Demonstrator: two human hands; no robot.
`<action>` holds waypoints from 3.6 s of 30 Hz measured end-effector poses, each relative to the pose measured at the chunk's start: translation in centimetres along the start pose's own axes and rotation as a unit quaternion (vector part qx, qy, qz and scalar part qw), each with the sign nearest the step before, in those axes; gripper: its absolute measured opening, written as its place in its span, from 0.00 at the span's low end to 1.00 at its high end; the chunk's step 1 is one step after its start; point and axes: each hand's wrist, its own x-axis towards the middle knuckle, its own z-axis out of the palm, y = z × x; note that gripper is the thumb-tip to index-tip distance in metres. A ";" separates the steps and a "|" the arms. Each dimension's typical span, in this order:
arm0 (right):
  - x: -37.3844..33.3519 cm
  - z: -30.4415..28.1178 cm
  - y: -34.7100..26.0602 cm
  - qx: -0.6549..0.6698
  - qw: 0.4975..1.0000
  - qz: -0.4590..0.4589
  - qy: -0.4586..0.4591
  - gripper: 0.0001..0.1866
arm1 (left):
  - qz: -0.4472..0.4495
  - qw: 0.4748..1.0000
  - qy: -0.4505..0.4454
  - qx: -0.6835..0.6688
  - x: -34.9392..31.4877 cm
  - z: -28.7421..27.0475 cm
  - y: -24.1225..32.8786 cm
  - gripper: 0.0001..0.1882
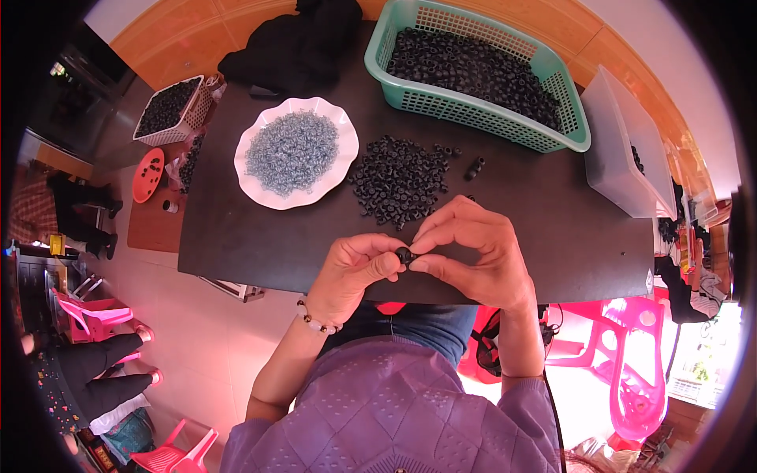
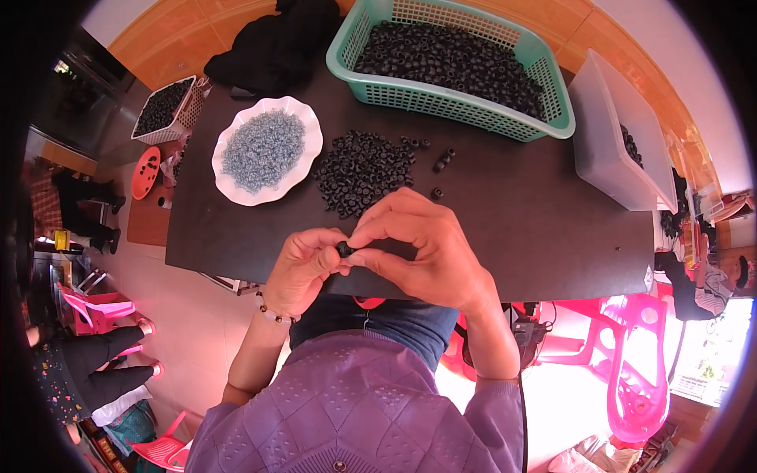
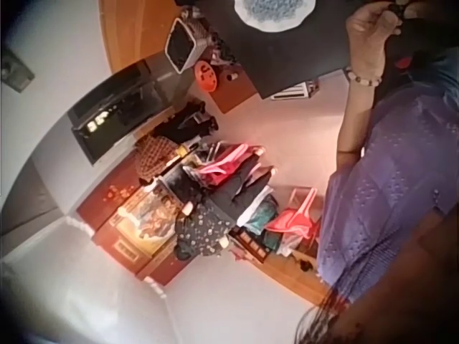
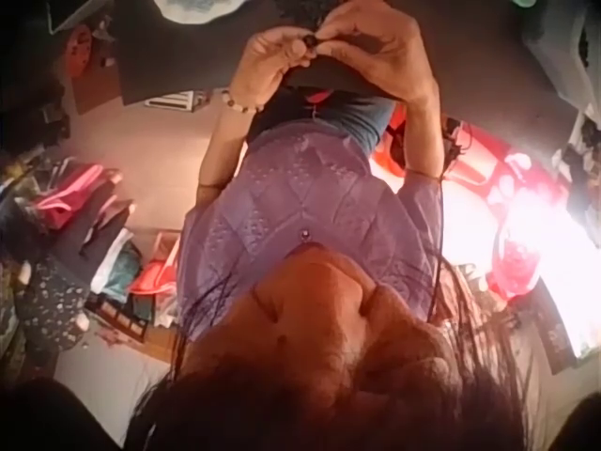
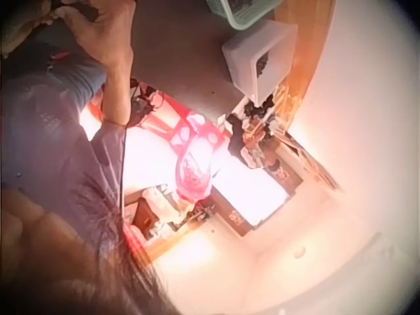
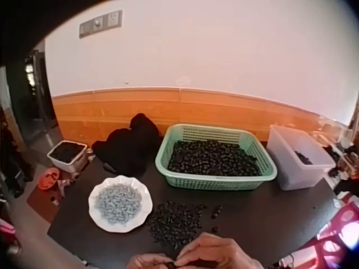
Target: The person moves a basket and a bin, then picks up individual black plastic components to insert small silver beads into their centers before placing the assembled items back onto the table.
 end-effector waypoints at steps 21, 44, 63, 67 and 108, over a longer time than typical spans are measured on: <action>-1.0 0.2 0.1 0.145 0.986 0.019 -0.078 0.22 | -0.006 0.992 -0.088 0.088 1.0 0.7 2.4 0.17; -3.0 2.0 -0.9 0.270 0.957 0.101 -0.022 0.21 | -0.006 0.980 -0.087 0.181 -0.5 1.7 3.4 0.11; -3.9 3.1 -1.0 0.201 0.978 0.006 0.049 0.19 | 0.016 0.989 -0.072 0.128 -1.8 2.8 3.0 0.08; -4.0 3.6 -0.8 0.180 0.979 -0.026 0.089 0.17 | 0.015 0.990 -0.059 0.130 -2.0 3.3 3.2 0.07; -1.9 -32.6 10.8 -0.552 0.626 0.425 0.351 0.18 | -0.071 0.989 0.131 -0.006 -0.5 0.0 -0.1 0.18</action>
